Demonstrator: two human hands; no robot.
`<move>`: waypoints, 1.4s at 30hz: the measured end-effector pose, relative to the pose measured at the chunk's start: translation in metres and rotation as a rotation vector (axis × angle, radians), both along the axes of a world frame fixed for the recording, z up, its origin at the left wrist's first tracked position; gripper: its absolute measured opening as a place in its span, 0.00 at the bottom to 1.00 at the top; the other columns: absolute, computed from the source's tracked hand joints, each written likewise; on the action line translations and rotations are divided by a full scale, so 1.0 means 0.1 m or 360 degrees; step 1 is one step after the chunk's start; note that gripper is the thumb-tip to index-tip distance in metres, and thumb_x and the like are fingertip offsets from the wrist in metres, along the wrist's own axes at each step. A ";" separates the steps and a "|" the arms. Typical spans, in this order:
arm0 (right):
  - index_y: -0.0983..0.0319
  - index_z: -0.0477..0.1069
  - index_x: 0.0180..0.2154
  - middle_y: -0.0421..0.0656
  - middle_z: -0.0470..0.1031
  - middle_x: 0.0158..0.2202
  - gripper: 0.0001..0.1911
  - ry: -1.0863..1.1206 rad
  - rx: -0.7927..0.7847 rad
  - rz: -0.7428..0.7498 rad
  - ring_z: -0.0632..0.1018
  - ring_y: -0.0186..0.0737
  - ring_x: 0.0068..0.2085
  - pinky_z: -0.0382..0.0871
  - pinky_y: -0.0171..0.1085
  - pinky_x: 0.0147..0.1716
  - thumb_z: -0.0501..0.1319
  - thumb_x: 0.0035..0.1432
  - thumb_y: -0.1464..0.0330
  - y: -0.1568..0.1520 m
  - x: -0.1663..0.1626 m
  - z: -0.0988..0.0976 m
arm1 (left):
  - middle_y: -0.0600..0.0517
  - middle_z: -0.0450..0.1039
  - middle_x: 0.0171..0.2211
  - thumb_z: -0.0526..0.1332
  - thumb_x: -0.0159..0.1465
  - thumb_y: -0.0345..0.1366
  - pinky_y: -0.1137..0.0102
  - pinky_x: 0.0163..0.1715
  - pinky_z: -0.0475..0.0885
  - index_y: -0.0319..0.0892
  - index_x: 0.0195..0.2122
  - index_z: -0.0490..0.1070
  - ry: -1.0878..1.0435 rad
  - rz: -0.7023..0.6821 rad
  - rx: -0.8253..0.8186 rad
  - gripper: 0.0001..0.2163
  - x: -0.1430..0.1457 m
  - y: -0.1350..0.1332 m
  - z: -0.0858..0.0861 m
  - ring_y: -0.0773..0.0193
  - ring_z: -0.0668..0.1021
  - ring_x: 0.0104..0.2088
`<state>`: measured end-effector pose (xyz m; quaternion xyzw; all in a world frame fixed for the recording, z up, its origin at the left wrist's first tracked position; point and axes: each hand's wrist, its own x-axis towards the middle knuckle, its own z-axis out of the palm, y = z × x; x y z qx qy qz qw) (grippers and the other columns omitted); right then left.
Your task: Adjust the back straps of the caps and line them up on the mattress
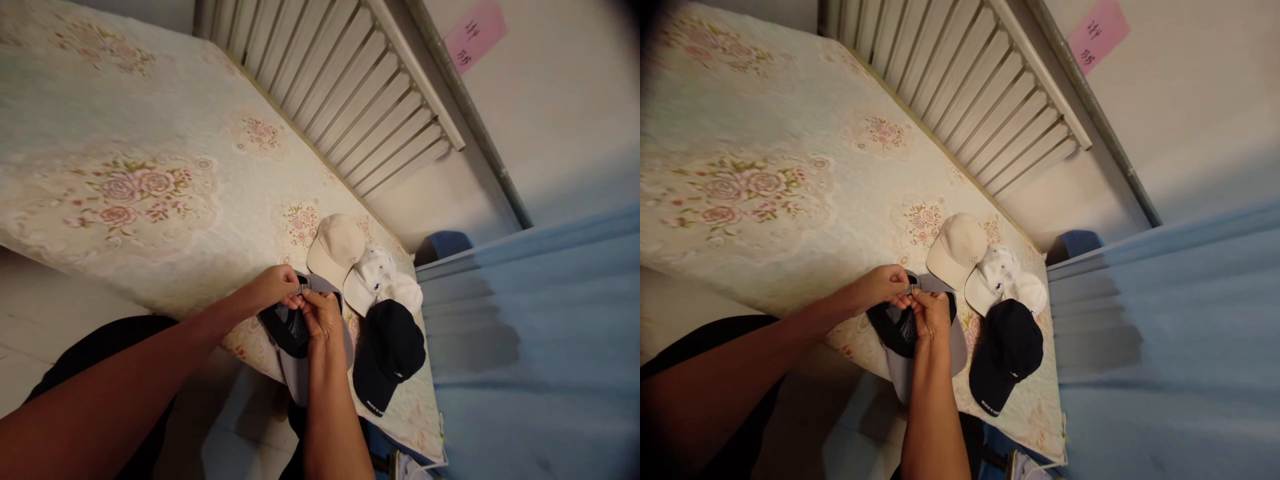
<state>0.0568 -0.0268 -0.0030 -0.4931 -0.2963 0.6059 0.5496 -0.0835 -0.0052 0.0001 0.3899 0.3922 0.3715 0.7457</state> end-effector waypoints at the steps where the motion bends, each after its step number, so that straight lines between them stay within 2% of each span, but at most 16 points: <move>1: 0.66 0.70 0.18 0.39 0.71 0.16 0.11 -0.0005 -0.0001 -0.0006 0.73 0.34 0.20 0.71 0.36 0.25 0.73 0.35 0.75 0.00 0.00 0.00 | 0.55 0.72 0.18 0.58 0.59 0.23 0.71 0.27 0.76 0.39 0.26 0.63 0.0007 0.0013 -0.0010 0.07 0.01 0.00 0.00 0.68 0.77 0.20; 9: 0.67 0.71 0.19 0.39 0.71 0.16 0.10 -0.0071 0.0001 -0.0052 0.72 0.33 0.20 0.69 0.34 0.22 0.72 0.34 0.75 0.00 -0.01 -0.01 | 0.55 0.72 0.16 0.60 0.56 0.22 0.72 0.24 0.76 0.40 0.25 0.62 0.0130 0.0044 0.0063 0.08 0.01 0.00 0.01 0.66 0.78 0.19; 13: 0.66 0.72 0.21 0.38 0.72 0.17 0.10 -0.0077 0.0023 -0.0057 0.73 0.33 0.21 0.70 0.34 0.24 0.72 0.35 0.75 0.00 -0.01 0.02 | 0.55 0.73 0.17 0.59 0.56 0.23 0.73 0.23 0.75 0.41 0.26 0.62 0.0151 0.0077 0.0150 0.07 0.01 0.01 0.00 0.67 0.77 0.19; 20: 0.65 0.68 0.16 0.39 0.70 0.15 0.11 -0.0118 0.0033 -0.0089 0.72 0.33 0.20 0.68 0.33 0.24 0.70 0.36 0.75 0.01 -0.01 0.00 | 0.56 0.73 0.18 0.59 0.57 0.25 0.74 0.22 0.74 0.42 0.27 0.63 0.0249 0.0166 0.0315 0.06 0.05 -0.02 -0.09 0.67 0.78 0.20; 25: 0.65 0.69 0.18 0.38 0.70 0.15 0.10 -0.0118 0.0069 -0.0073 0.71 0.32 0.20 0.67 0.34 0.24 0.71 0.36 0.74 0.00 -0.02 0.01 | 0.56 0.74 0.19 0.60 0.56 0.27 0.75 0.23 0.74 0.42 0.26 0.64 0.0209 0.0163 0.0425 0.06 0.06 -0.02 -0.10 0.67 0.78 0.22; 33: 0.66 0.71 0.19 0.38 0.71 0.17 0.10 -0.0072 0.0076 -0.0061 0.72 0.32 0.21 0.69 0.34 0.25 0.72 0.35 0.74 -0.02 -0.03 0.07 | 0.55 0.74 0.19 0.59 0.57 0.25 0.74 0.25 0.74 0.41 0.26 0.62 0.0067 0.0094 0.0227 0.07 0.03 -0.02 -0.03 0.69 0.77 0.20; 42: 0.66 0.71 0.20 0.39 0.72 0.18 0.10 -0.0027 0.0064 -0.0002 0.72 0.33 0.22 0.70 0.34 0.26 0.72 0.36 0.73 -0.04 -0.01 0.08 | 0.60 0.68 0.20 0.58 0.57 0.25 0.75 0.21 0.72 0.41 0.32 0.64 -0.0020 0.0114 0.0302 0.06 0.06 -0.02 -0.02 0.70 0.75 0.19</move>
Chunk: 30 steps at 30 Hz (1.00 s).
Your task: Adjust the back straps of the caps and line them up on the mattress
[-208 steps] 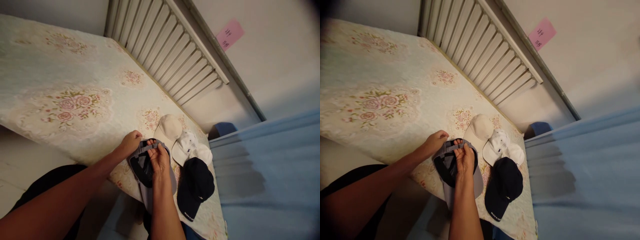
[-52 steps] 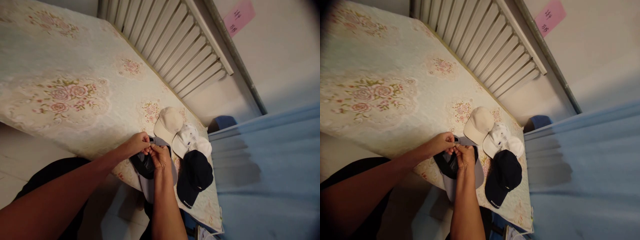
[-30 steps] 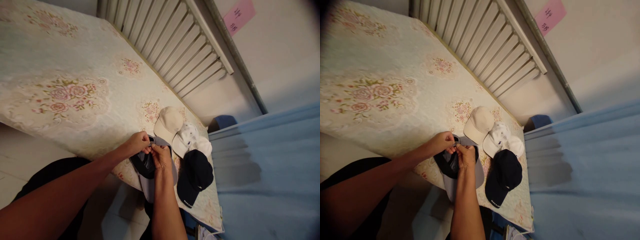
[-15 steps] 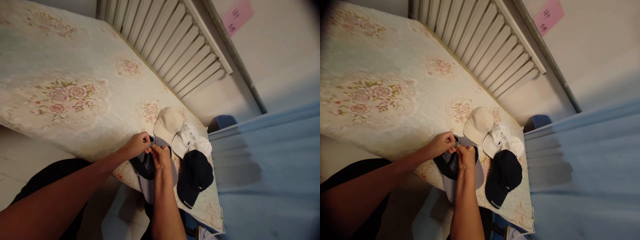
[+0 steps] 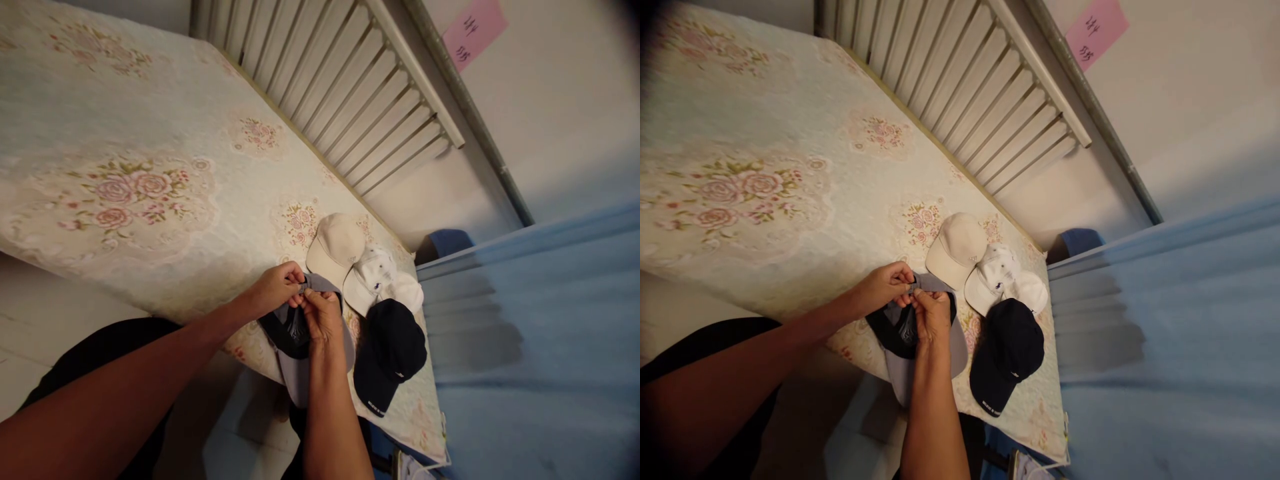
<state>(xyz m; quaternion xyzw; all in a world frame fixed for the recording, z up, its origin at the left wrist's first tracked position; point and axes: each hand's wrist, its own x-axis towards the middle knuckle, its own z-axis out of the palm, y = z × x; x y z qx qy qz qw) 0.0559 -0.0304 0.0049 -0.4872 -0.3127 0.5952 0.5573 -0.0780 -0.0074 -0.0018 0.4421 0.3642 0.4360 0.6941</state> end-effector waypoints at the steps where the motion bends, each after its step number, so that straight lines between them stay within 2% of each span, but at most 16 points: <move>1: 0.66 0.71 0.19 0.39 0.72 0.18 0.10 0.0006 -0.0008 0.0005 0.72 0.32 0.22 0.70 0.34 0.27 0.72 0.36 0.73 0.00 0.00 0.00 | 0.60 0.68 0.20 0.58 0.57 0.25 0.75 0.22 0.72 0.41 0.32 0.64 0.0012 -0.0020 0.0010 0.05 0.00 0.00 -0.01 0.70 0.75 0.19; 15: 0.66 0.72 0.19 0.38 0.71 0.17 0.09 -0.0030 -0.0063 0.0076 0.70 0.30 0.20 0.68 0.33 0.23 0.72 0.35 0.74 0.01 0.01 0.00 | 0.61 0.68 0.19 0.55 0.57 0.24 0.75 0.23 0.73 0.42 0.31 0.62 0.0087 -0.0126 0.0104 0.06 0.01 0.00 -0.07 0.69 0.77 0.20; 20: 0.66 0.70 0.17 0.39 0.70 0.15 0.11 -0.0060 -0.0105 0.0076 0.71 0.32 0.20 0.69 0.34 0.24 0.72 0.36 0.73 0.00 0.05 -0.03 | 0.60 0.69 0.19 0.55 0.58 0.24 0.74 0.24 0.75 0.42 0.31 0.62 0.0061 -0.0151 0.0061 0.06 0.01 0.00 -0.06 0.69 0.77 0.21; 30: 0.66 0.71 0.18 0.38 0.69 0.16 0.11 -0.0068 -0.0113 0.0050 0.72 0.31 0.20 0.70 0.34 0.25 0.73 0.35 0.73 0.00 0.07 -0.03 | 0.60 0.69 0.20 0.54 0.60 0.22 0.74 0.26 0.76 0.40 0.31 0.62 0.0009 -0.0181 0.0018 0.06 0.01 0.01 -0.09 0.70 0.78 0.21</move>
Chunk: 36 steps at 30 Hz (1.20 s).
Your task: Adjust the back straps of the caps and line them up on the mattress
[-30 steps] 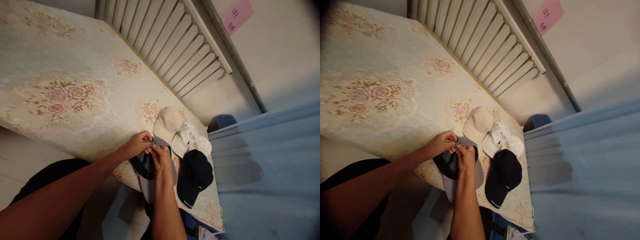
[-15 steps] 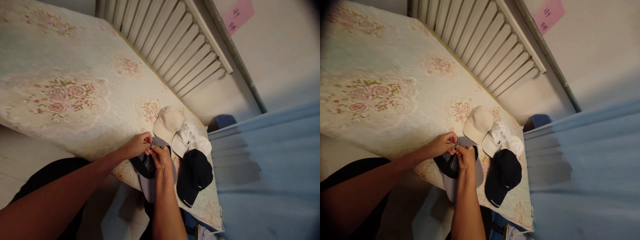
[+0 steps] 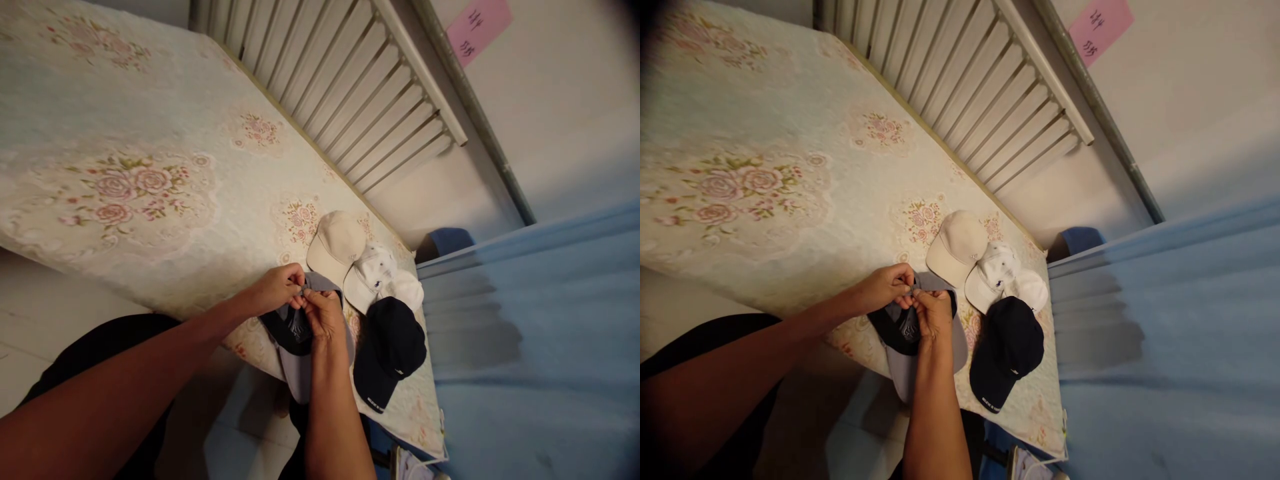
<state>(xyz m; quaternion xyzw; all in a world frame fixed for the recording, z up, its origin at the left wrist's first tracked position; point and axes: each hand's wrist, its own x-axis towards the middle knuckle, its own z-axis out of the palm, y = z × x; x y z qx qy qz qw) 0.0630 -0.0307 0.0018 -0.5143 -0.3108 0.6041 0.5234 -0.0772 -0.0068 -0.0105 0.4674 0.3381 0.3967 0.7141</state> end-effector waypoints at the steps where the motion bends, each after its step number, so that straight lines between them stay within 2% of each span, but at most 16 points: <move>1: 0.66 0.70 0.18 0.38 0.70 0.16 0.11 0.0004 0.0003 -0.0005 0.72 0.32 0.20 0.71 0.34 0.25 0.73 0.35 0.73 0.00 0.00 0.00 | 0.59 0.70 0.22 0.55 0.60 0.22 0.73 0.26 0.76 0.40 0.32 0.62 -0.0025 -0.0018 -0.0002 0.06 0.00 0.00 -0.01 0.70 0.78 0.21; 7: 0.66 0.73 0.21 0.38 0.72 0.17 0.11 0.0019 -0.0004 0.0002 0.73 0.32 0.20 0.71 0.34 0.25 0.73 0.34 0.72 0.00 0.02 0.01 | 0.59 0.72 0.25 0.56 0.57 0.20 0.73 0.34 0.78 0.39 0.34 0.62 -0.0181 -0.0171 -0.0036 0.09 -0.05 0.01 -0.02 0.70 0.81 0.27; 18: 0.64 0.67 0.15 0.37 0.68 0.15 0.14 -0.0024 0.0023 0.0043 0.71 0.31 0.20 0.69 0.34 0.26 0.73 0.36 0.73 -0.02 0.05 -0.04 | 0.59 0.69 0.23 0.55 0.59 0.21 0.73 0.26 0.77 0.40 0.33 0.61 -0.0015 -0.0075 -0.0064 0.07 -0.03 0.00 0.01 0.70 0.78 0.21; 26: 0.64 0.67 0.16 0.36 0.67 0.14 0.15 -0.0074 0.0062 0.0018 0.69 0.30 0.20 0.67 0.34 0.25 0.73 0.35 0.71 -0.02 0.05 -0.03 | 0.59 0.68 0.27 0.56 0.57 0.22 0.71 0.27 0.79 0.40 0.33 0.62 -0.0106 -0.0041 -0.0033 0.07 -0.02 -0.01 0.01 0.68 0.80 0.25; 36: 0.61 0.61 0.14 0.34 0.63 0.14 0.20 -0.0198 0.0033 0.0006 0.66 0.29 0.19 0.64 0.33 0.22 0.74 0.33 0.67 -0.04 0.02 0.04 | 0.58 0.69 0.26 0.58 0.57 0.25 0.70 0.28 0.80 0.40 0.33 0.61 -0.0179 -0.0094 -0.0003 0.07 -0.04 -0.02 0.02 0.67 0.80 0.25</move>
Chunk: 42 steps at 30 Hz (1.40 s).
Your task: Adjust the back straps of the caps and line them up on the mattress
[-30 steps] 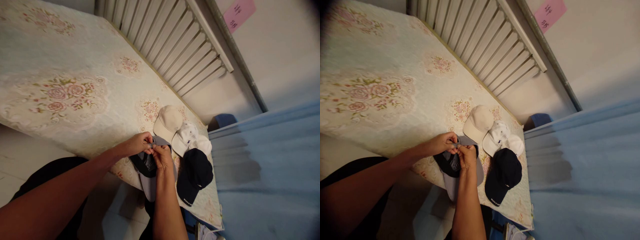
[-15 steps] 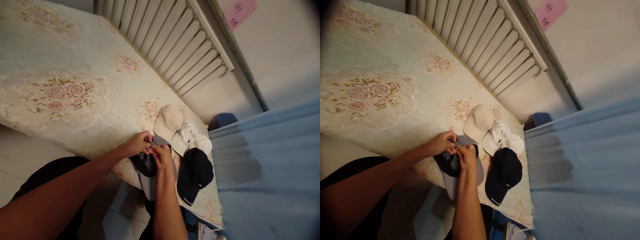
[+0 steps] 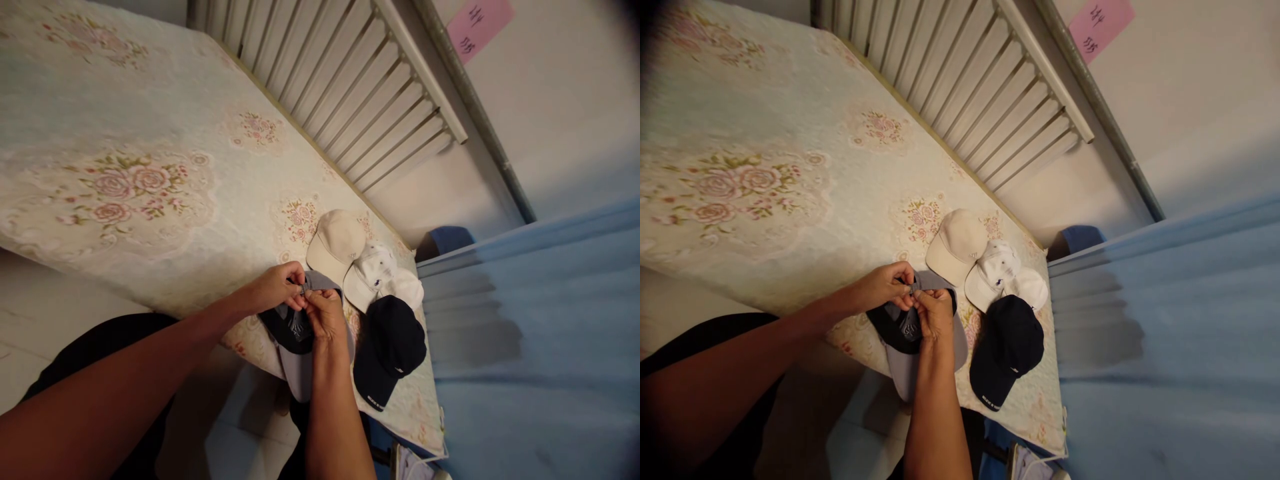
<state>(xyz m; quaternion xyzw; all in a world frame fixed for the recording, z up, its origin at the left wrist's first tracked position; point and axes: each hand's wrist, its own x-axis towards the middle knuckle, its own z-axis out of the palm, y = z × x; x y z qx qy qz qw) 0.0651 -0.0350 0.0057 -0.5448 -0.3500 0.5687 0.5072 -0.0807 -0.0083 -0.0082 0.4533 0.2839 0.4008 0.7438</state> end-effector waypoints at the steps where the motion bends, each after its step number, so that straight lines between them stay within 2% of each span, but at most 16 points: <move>1: 0.61 0.60 0.14 0.34 0.62 0.14 0.20 -0.0025 -0.0005 -0.0006 0.66 0.29 0.19 0.64 0.34 0.22 0.74 0.33 0.67 0.00 -0.01 0.00 | 0.58 0.69 0.26 0.58 0.57 0.25 0.70 0.29 0.80 0.40 0.33 0.61 -0.0009 -0.0006 0.0007 0.07 0.00 0.00 0.00 0.67 0.81 0.25; 4: 0.59 0.58 0.15 0.33 0.62 0.14 0.22 -0.0127 -0.0015 -0.0056 0.67 0.31 0.19 0.65 0.35 0.23 0.73 0.33 0.65 0.01 -0.03 0.01 | 0.58 0.69 0.25 0.57 0.57 0.24 0.70 0.28 0.80 0.40 0.33 0.61 -0.0009 -0.0012 0.0017 0.06 0.00 0.00 0.00 0.68 0.80 0.24; 6: 0.60 0.61 0.17 0.33 0.63 0.14 0.19 -0.0226 -0.0017 -0.0129 0.65 0.30 0.18 0.62 0.33 0.21 0.72 0.35 0.65 -0.01 -0.04 0.04 | 0.59 0.68 0.25 0.57 0.57 0.24 0.70 0.28 0.79 0.40 0.33 0.61 -0.0002 0.0003 0.0025 0.06 0.00 0.00 -0.01 0.67 0.80 0.25; 10: 0.60 0.66 0.20 0.33 0.66 0.17 0.11 -0.0894 0.0132 -0.0266 0.64 0.31 0.21 0.58 0.32 0.22 0.68 0.42 0.66 -0.10 -0.06 0.15 | 0.59 0.68 0.24 0.57 0.57 0.25 0.69 0.28 0.79 0.40 0.33 0.61 0.0024 0.0026 0.0043 0.06 0.00 0.01 -0.02 0.67 0.80 0.25; 13: 0.60 0.70 0.23 0.34 0.68 0.20 0.06 -0.1188 0.0223 -0.0139 0.67 0.33 0.23 0.61 0.33 0.24 0.63 0.47 0.66 -0.17 -0.07 0.28 | 0.59 0.68 0.24 0.58 0.57 0.26 0.70 0.28 0.79 0.41 0.33 0.61 0.0029 0.0010 0.0054 0.06 0.00 0.01 -0.02 0.67 0.80 0.24; 20: 0.59 0.73 0.27 0.35 0.69 0.20 0.05 -0.1231 0.0228 0.0085 0.68 0.33 0.21 0.61 0.32 0.23 0.60 0.51 0.67 -0.16 -0.06 0.46 | 0.59 0.68 0.24 0.59 0.57 0.27 0.70 0.28 0.79 0.41 0.33 0.62 0.0056 0.0034 0.0067 0.06 0.01 0.03 -0.04 0.68 0.80 0.24; 25: 0.59 0.72 0.24 0.35 0.69 0.19 0.06 -0.1272 0.0175 0.0265 0.67 0.32 0.20 0.59 0.32 0.21 0.59 0.51 0.68 -0.07 -0.04 0.44 | 0.59 0.68 0.24 0.60 0.57 0.27 0.71 0.26 0.79 0.41 0.32 0.62 0.0027 0.0057 0.0059 0.06 0.03 0.04 -0.06 0.68 0.80 0.24; 32: 0.61 0.71 0.22 0.34 0.70 0.16 0.07 -0.1116 0.0012 0.0421 0.66 0.29 0.17 0.57 0.30 0.18 0.60 0.50 0.69 0.02 -0.03 0.49 | 0.59 0.71 0.21 0.59 0.57 0.25 0.73 0.25 0.78 0.41 0.31 0.61 0.0090 0.0000 0.0048 0.06 0.02 0.02 0.02 0.68 0.80 0.22; 38: 0.61 0.71 0.23 0.34 0.70 0.16 0.07 -0.1163 0.0033 0.0512 0.67 0.29 0.16 0.57 0.29 0.18 0.60 0.51 0.71 0.03 -0.01 0.50 | 0.58 0.72 0.21 0.58 0.57 0.25 0.73 0.25 0.78 0.41 0.31 0.62 0.0136 -0.0029 0.0104 0.06 0.01 0.01 0.01 0.68 0.80 0.22; 42: 0.61 0.71 0.25 0.34 0.71 0.17 0.07 -0.1161 0.0065 0.0664 0.67 0.29 0.16 0.58 0.29 0.17 0.61 0.54 0.67 0.03 0.03 0.49 | 0.58 0.72 0.20 0.58 0.57 0.26 0.73 0.25 0.78 0.41 0.31 0.62 0.0145 -0.0083 0.0116 0.06 0.00 0.02 0.00 0.67 0.79 0.22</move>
